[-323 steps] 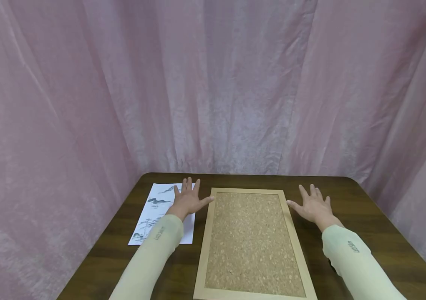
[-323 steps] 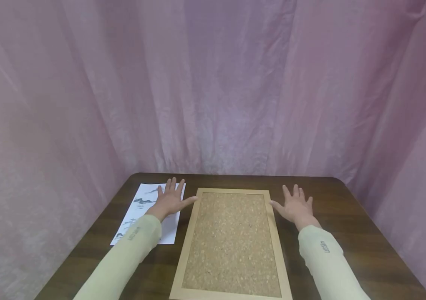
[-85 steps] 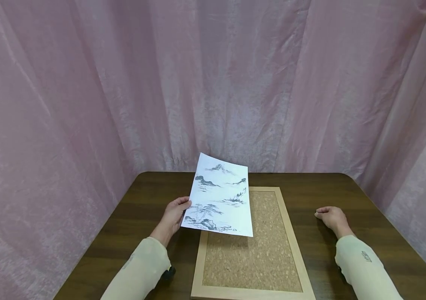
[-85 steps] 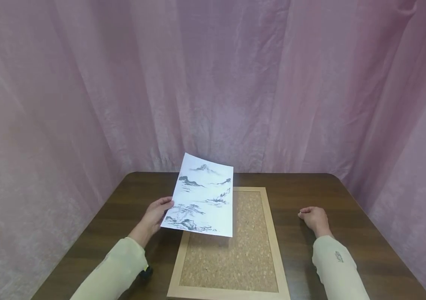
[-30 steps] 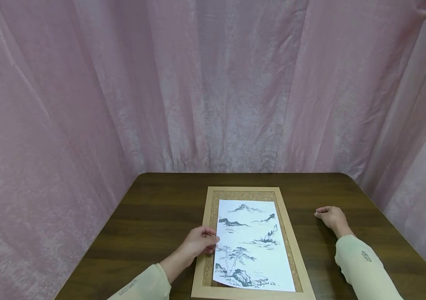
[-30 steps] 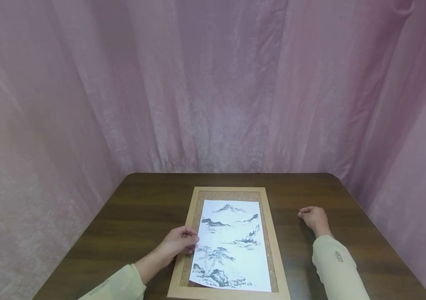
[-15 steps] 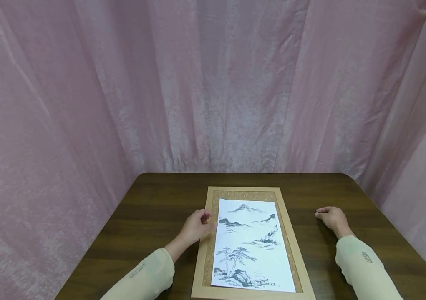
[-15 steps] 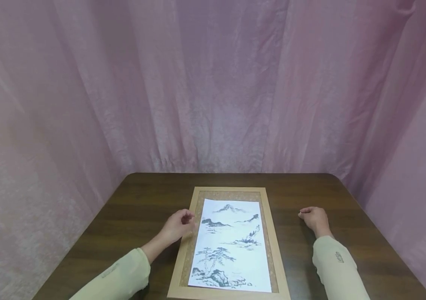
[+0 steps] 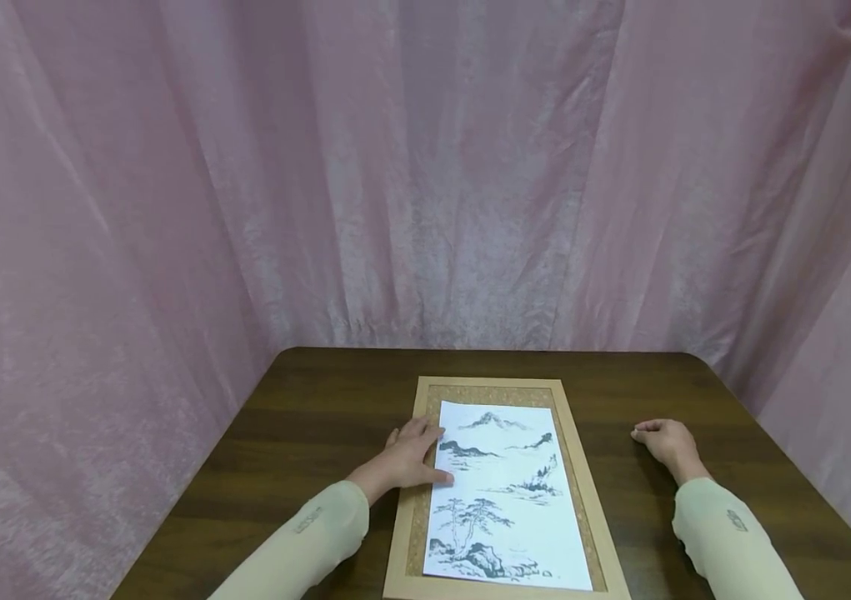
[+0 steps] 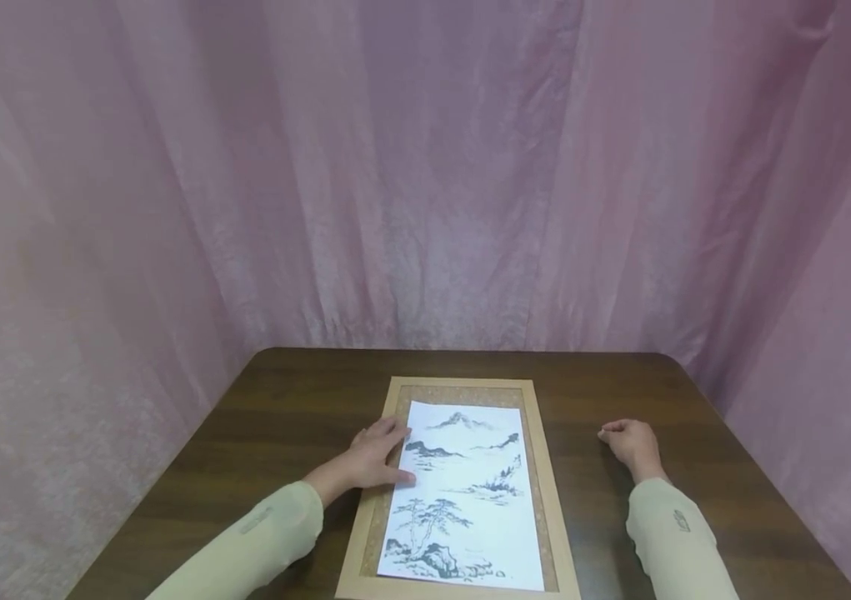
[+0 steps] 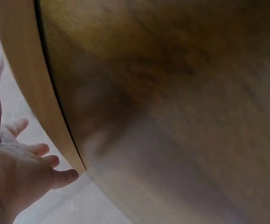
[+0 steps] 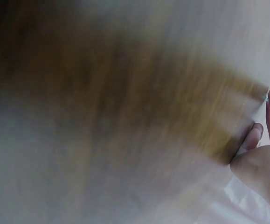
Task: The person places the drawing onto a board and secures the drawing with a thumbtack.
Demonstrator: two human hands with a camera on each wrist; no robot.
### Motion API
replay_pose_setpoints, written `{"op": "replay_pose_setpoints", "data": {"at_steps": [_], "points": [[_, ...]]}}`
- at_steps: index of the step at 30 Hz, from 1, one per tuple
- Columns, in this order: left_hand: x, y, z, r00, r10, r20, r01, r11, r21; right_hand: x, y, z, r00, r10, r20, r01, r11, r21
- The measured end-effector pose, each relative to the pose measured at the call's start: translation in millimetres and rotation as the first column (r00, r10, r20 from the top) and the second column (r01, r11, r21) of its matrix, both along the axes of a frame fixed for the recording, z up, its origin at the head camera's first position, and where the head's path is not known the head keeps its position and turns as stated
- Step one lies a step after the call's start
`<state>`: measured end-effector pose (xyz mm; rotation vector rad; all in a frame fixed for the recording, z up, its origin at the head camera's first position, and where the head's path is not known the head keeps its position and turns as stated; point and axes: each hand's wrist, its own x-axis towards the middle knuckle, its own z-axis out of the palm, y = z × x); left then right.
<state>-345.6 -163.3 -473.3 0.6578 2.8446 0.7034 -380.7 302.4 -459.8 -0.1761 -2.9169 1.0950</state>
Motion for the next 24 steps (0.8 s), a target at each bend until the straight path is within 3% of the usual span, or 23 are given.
{"op": "replay_pose_setpoints", "data": {"at_steps": [12, 19, 24], "points": [[1.5, 3.0, -3.7, 0.998, -0.001, 0.056, 0.002, 1.0, -0.021, 3.0, 2.0, 4.7, 0.999, -0.043, -0.034, 0.042, 0.999, -0.026], [0.5, 6.2, -3.7, 0.998, 0.0, 0.063, 0.002, 1.0, -0.032, -5.5, -8.6, 6.4, 0.993, -0.053, -0.108, 0.055, 0.998, 0.015], [0.1, 7.9, -2.8, 0.998, -0.007, 0.063, 0.009, 0.999, -0.035, -11.9, -23.9, 11.0, 0.991, -0.054, -0.12, 0.052, 0.998, -0.018]]}}
